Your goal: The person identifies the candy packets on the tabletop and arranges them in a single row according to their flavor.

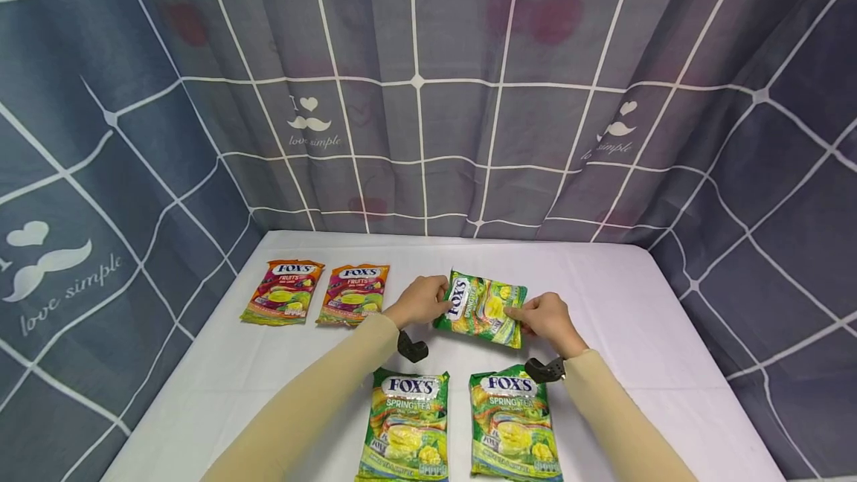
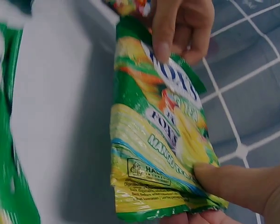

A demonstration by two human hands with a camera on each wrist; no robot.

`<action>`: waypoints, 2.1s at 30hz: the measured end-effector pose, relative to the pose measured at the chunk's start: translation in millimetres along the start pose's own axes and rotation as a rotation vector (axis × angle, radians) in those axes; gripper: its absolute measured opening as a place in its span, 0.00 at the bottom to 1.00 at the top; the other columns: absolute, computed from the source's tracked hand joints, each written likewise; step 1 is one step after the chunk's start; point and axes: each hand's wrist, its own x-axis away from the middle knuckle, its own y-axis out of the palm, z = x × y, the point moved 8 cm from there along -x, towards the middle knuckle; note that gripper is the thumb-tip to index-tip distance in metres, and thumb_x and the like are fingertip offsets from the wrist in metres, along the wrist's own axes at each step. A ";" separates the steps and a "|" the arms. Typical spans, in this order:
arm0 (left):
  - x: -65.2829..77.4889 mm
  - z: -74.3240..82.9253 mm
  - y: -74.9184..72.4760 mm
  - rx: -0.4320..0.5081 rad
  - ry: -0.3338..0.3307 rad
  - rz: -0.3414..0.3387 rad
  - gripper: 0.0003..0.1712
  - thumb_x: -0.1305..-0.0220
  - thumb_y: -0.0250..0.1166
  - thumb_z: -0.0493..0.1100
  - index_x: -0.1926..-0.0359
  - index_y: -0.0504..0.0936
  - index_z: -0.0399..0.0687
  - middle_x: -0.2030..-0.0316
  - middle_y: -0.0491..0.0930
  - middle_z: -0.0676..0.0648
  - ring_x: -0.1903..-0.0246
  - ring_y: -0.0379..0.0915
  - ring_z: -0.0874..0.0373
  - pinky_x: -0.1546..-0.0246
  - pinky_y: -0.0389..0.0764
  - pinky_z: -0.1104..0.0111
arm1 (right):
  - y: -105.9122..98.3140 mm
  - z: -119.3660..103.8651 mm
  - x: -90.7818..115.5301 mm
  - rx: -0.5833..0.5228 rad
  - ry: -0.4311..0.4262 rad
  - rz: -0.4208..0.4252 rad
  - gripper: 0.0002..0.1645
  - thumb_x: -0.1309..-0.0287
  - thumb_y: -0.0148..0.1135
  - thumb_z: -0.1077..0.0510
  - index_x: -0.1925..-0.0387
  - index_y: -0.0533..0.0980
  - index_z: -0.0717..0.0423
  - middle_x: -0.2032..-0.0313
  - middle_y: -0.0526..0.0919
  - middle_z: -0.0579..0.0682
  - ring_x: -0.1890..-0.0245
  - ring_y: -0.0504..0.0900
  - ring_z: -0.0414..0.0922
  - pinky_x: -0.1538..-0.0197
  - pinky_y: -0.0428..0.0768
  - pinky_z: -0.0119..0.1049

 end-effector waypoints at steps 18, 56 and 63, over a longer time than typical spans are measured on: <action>-20.0 -16.8 -65.0 -0.375 0.049 0.023 0.10 0.26 0.76 0.44 0.49 0.86 0.49 0.64 0.85 0.51 0.65 0.80 0.56 0.62 0.81 0.59 | 64.4 -23.3 5.2 -0.296 0.063 0.000 0.19 0.28 0.75 0.52 0.59 0.86 0.68 0.66 0.90 0.61 0.79 0.82 0.43 0.73 0.79 0.37; -65.7 -63.3 -67.6 -0.500 0.116 0.092 0.05 0.28 0.75 0.36 0.56 0.94 0.51 0.57 0.92 0.47 0.58 0.86 0.49 0.51 0.84 0.54 | 181.9 -45.4 3.2 -0.906 0.267 0.061 0.21 0.24 0.70 0.60 0.44 0.81 0.76 0.69 0.92 0.57 0.81 0.84 0.35 0.76 0.82 0.28; -67.9 -65.5 -61.8 -0.546 0.129 0.103 0.07 0.29 0.75 0.36 0.56 0.94 0.52 0.58 0.92 0.48 0.59 0.87 0.50 0.48 0.83 0.54 | 189.8 -45.4 1.6 -0.913 0.284 0.028 0.19 0.24 0.69 0.61 0.45 0.81 0.75 0.67 0.92 0.58 0.80 0.86 0.35 0.76 0.82 0.28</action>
